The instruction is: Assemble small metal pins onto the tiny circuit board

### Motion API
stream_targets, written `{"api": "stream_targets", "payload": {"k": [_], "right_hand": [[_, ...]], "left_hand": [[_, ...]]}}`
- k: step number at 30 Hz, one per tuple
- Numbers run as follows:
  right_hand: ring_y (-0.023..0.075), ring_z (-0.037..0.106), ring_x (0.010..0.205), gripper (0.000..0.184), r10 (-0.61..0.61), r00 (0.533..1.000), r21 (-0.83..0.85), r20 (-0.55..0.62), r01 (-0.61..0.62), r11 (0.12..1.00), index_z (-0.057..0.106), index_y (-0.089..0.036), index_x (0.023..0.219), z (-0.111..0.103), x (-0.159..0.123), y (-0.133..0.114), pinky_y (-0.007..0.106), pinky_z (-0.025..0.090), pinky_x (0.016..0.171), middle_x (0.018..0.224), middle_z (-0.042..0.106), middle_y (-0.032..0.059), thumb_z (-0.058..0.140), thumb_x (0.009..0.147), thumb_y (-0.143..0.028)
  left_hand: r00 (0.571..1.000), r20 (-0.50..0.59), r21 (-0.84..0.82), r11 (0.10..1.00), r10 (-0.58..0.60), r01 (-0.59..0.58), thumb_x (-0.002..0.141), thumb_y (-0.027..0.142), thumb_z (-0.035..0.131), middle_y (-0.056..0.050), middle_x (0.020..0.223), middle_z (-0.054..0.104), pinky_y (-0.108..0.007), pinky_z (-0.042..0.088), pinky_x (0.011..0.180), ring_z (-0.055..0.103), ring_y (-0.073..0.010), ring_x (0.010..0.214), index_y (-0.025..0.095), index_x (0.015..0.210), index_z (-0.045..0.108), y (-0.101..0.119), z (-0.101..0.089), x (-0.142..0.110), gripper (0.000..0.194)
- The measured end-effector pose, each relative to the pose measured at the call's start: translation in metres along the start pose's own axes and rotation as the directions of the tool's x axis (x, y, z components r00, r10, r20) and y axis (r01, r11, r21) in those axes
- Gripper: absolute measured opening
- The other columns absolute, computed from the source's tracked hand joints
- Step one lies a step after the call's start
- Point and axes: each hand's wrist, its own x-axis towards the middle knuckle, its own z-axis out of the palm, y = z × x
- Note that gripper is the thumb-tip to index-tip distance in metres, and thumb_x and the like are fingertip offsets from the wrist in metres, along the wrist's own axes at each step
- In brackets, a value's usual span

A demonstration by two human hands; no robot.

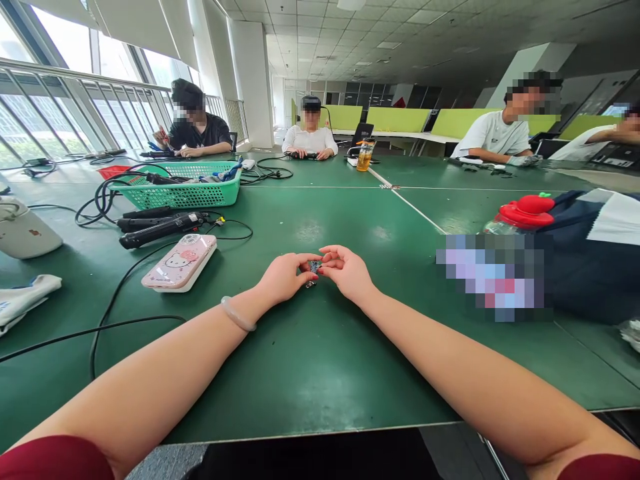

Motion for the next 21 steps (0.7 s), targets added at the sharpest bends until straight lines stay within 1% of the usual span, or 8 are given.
{"api": "stream_targets", "payload": {"k": [3,7,10,14,18,21], "right_hand": [[0.0088,0.061,0.070,0.036,-0.024,1.000,-0.007,-0.009,0.024,1.000,0.060,-0.018,0.098,0.0010,-0.0003,0.0003,0.028,0.054,0.079,0.083,0.056,-0.0013,0.067,0.063,-0.014],[0.0090,0.060,0.070,0.036,-0.054,0.998,-0.003,-0.016,0.054,0.999,0.061,-0.018,0.098,0.0008,0.0005,0.0032,0.028,0.054,0.080,0.083,0.057,-0.0009,0.067,0.063,-0.013],[0.0105,0.062,0.073,0.037,-0.058,0.998,-0.005,0.011,0.058,0.998,0.061,-0.018,0.100,0.0002,0.0008,0.0060,0.029,0.054,0.079,0.083,0.060,0.0000,0.066,0.064,-0.011],[0.0126,0.064,0.076,0.041,-0.039,0.996,-0.051,0.076,0.043,0.998,0.058,-0.019,0.110,0.0009,-0.0003,0.0075,0.032,0.054,0.082,0.082,0.065,0.0006,0.064,0.070,-0.012],[0.0126,0.064,0.075,0.047,-0.066,0.994,-0.115,0.084,0.076,0.990,0.056,-0.021,0.118,0.0022,-0.0027,0.0031,0.032,0.053,0.081,0.080,0.067,-0.0006,0.064,0.073,-0.013],[0.0117,0.064,0.077,0.055,-0.056,0.995,-0.196,0.084,0.071,0.978,0.050,-0.021,0.129,-0.0001,-0.0049,-0.0015,0.031,0.051,0.084,0.084,0.068,-0.0003,0.063,0.076,-0.012]], "left_hand": [[1.000,-0.004,0.025,1.000,0.010,-0.010,0.080,0.033,0.061,0.000,0.081,0.066,-0.029,0.043,0.079,0.057,-0.0167,0.080,0.028,0.116,0.065,0.0019,-0.0008,-0.0009,0.037],[0.998,-0.001,0.067,0.996,0.057,-0.057,0.080,0.030,0.060,0.000,0.082,0.067,-0.031,0.043,0.082,0.057,-0.0180,0.084,0.029,0.119,0.061,0.0034,-0.0014,-0.0019,0.039],[0.996,0.002,0.083,0.993,0.087,-0.087,0.080,0.027,0.060,0.000,0.082,0.067,-0.032,0.043,0.083,0.057,-0.0181,0.084,0.028,0.121,0.060,0.0022,-0.0013,-0.0018,0.041],[0.996,-0.004,0.001,0.996,0.088,-0.088,0.078,0.025,0.058,0.002,0.078,0.065,-0.030,0.044,0.079,0.057,-0.0154,0.075,0.027,0.119,0.060,0.0001,-0.0015,-0.0023,0.041],[0.997,-0.002,-0.049,0.996,0.075,-0.075,0.076,0.024,0.057,0.002,0.074,0.062,-0.029,0.043,0.074,0.053,-0.0136,0.067,0.025,0.117,0.060,0.0007,-0.0026,-0.0037,0.041],[0.997,0.002,-0.057,0.996,0.073,-0.073,0.076,0.025,0.056,0.002,0.076,0.061,-0.029,0.043,0.076,0.053,-0.0137,0.068,0.026,0.115,0.062,-0.0007,-0.0037,-0.0030,0.040]]}}
